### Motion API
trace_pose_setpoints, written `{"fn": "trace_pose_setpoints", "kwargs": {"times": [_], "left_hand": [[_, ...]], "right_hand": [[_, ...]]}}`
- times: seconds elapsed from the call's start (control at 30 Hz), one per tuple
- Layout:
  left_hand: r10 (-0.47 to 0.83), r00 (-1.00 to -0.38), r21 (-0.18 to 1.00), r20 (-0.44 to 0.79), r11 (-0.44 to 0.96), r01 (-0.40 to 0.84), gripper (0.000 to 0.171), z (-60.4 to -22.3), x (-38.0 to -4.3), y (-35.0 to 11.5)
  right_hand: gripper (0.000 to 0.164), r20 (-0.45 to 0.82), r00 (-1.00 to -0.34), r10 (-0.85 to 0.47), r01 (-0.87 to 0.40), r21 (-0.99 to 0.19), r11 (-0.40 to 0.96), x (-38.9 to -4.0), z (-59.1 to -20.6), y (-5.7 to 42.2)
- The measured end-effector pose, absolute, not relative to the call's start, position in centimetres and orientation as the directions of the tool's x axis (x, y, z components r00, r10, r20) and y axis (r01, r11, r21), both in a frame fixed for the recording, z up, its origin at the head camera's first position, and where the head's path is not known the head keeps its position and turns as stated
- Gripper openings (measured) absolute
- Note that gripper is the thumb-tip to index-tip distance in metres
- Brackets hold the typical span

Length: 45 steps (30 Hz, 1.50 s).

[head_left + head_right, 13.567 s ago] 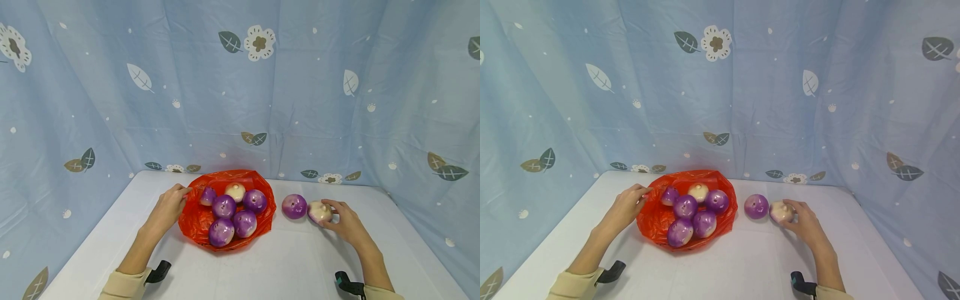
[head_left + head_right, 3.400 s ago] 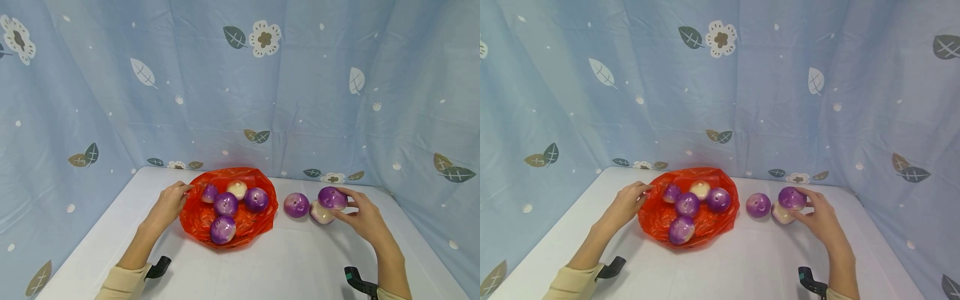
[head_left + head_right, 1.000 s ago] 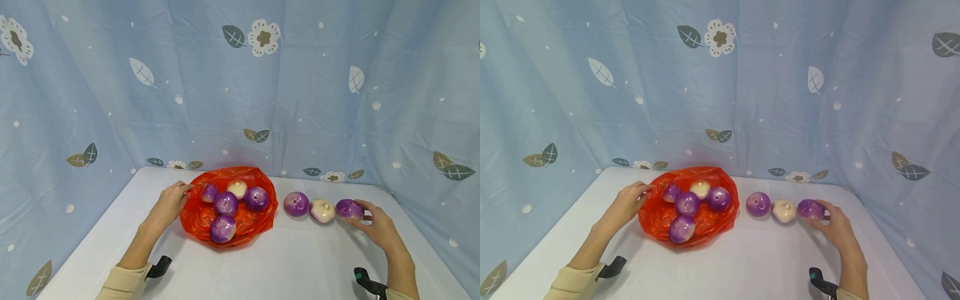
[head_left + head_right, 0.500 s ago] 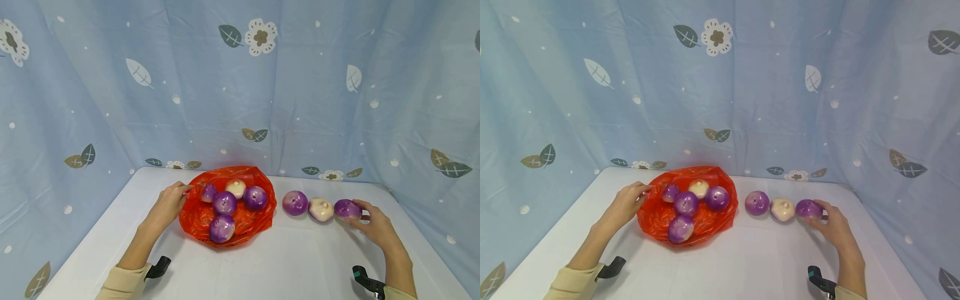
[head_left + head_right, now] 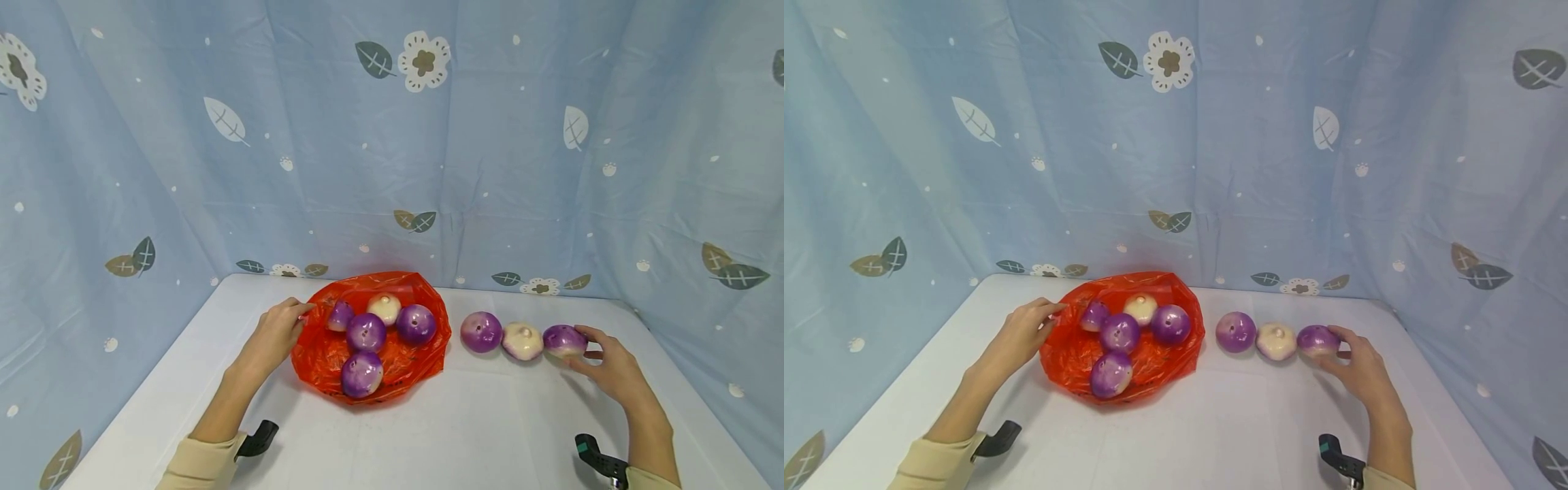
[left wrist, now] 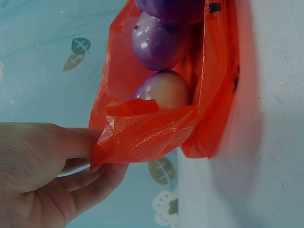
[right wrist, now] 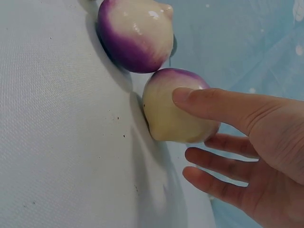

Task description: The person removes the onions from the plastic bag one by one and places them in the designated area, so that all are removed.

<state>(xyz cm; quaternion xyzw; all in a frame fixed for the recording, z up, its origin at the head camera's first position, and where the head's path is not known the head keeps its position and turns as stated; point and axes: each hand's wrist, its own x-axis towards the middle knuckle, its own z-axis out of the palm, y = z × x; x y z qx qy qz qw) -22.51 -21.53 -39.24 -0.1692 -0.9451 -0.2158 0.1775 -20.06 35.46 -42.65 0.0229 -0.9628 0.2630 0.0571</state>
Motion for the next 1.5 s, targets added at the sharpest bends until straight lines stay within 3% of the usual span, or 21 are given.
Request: {"fn": "trace_pose_setpoints", "kwargs": {"times": [0.57,0.97,1.5], "left_hand": [[0.23,-0.888,0.366,0.398,0.848,0.383,0.03,-38.9,-22.5,-21.4],[0.236,-0.884,0.361,0.403,0.847,0.391,0.029,-38.9,-22.5,-21.6],[0.237,-0.883,0.362,0.406,0.845,0.393,0.029,-39.0,-22.4,-21.5]], "right_hand": [[0.083,0.074,-0.997,0.009,-0.03,-0.499,0.866,-19.9,-42.0,35.5],[0.078,0.152,-0.988,-0.006,-0.075,-0.453,0.888,-19.7,-41.0,35.1],[0.08,0.146,-0.989,-0.001,-0.068,-0.453,0.889,-19.4,-39.3,33.1]]}}
